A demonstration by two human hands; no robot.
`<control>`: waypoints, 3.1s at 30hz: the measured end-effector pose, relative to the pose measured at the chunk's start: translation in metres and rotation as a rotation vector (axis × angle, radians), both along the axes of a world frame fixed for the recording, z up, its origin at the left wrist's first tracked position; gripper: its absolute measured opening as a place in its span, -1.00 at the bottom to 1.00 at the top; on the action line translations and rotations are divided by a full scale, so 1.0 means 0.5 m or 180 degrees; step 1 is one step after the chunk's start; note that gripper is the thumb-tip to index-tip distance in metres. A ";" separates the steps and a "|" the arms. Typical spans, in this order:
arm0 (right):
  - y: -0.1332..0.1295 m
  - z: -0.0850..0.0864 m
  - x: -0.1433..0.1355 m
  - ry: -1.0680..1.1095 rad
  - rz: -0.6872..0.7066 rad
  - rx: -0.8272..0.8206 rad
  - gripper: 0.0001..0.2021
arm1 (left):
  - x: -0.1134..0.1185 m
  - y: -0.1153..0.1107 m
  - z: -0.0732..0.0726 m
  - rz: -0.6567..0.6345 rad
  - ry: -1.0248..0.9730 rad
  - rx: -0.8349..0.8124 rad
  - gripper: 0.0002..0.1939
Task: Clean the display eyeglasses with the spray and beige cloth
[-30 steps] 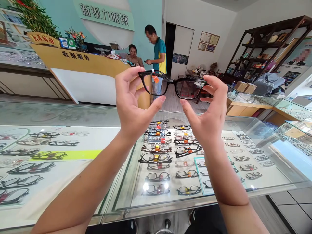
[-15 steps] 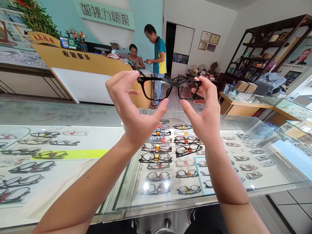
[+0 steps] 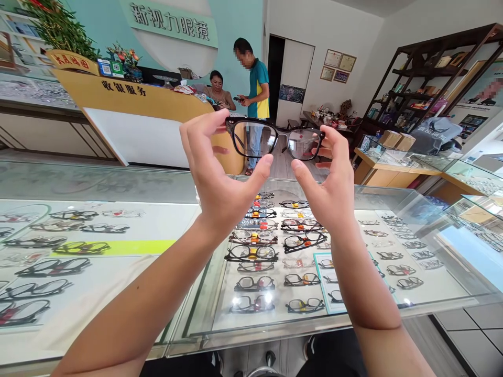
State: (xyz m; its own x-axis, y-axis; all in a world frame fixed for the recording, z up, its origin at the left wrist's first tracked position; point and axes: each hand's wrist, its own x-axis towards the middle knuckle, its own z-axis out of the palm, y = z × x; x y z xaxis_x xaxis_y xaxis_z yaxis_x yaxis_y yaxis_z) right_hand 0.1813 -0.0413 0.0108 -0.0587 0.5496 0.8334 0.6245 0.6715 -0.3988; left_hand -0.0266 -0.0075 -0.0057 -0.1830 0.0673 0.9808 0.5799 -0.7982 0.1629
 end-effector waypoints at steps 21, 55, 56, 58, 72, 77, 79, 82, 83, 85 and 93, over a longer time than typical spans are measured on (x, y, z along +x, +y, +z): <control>0.020 -0.013 0.000 0.0008 0.0029 0.0433 -0.35 | -0.019 0.030 -0.011 -0.0373 0.0115 -0.0127 -0.04; 0.023 0.003 0.008 0.0731 0.0322 0.0528 -0.58 | -0.016 0.057 -0.019 -0.0283 -0.0113 0.0320 -0.06; 0.022 0.005 0.008 0.0802 0.0357 0.0465 -0.60 | -0.014 0.053 -0.019 -0.0302 -0.0155 0.0264 -0.06; 0.021 0.007 0.007 0.0922 0.0408 0.0354 -0.62 | -0.010 0.047 -0.017 -0.0293 -0.0177 0.0238 -0.05; 0.027 0.002 -0.001 0.1021 0.0474 0.0603 -0.67 | -0.009 0.050 -0.011 -0.0492 0.0028 0.0522 0.01; 0.025 -0.005 -0.011 0.0972 0.0303 0.0679 -0.67 | -0.005 0.088 -0.018 -0.0931 -0.0077 0.0434 0.00; 0.024 -0.004 -0.013 0.1044 0.0324 0.0667 -0.68 | -0.004 0.094 -0.017 -0.1116 -0.0065 0.0451 0.00; 0.022 -0.002 -0.015 0.1092 0.0314 0.0717 -0.71 | -0.004 0.097 -0.015 -0.1207 -0.0060 0.0341 0.04; 0.021 -0.002 -0.015 0.1074 0.0301 0.0731 -0.71 | -0.005 0.097 -0.015 -0.1206 -0.0057 0.0313 0.04; 0.020 -0.002 -0.016 0.1055 0.0299 0.0717 -0.70 | -0.006 0.098 -0.015 -0.1243 -0.0061 0.0281 0.02; 0.012 -0.003 -0.023 0.1260 0.0534 0.0450 -0.68 | -0.015 0.106 -0.022 -0.1491 0.0025 0.0284 0.04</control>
State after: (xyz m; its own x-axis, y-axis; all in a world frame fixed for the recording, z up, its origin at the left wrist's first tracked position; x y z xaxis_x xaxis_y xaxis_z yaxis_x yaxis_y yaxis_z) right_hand 0.1696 -0.0353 0.0092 0.2011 0.4387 0.8758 0.3203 0.8155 -0.4821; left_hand -0.0342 0.0453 -0.0165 -0.1457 0.0561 0.9877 0.1552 -0.9847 0.0788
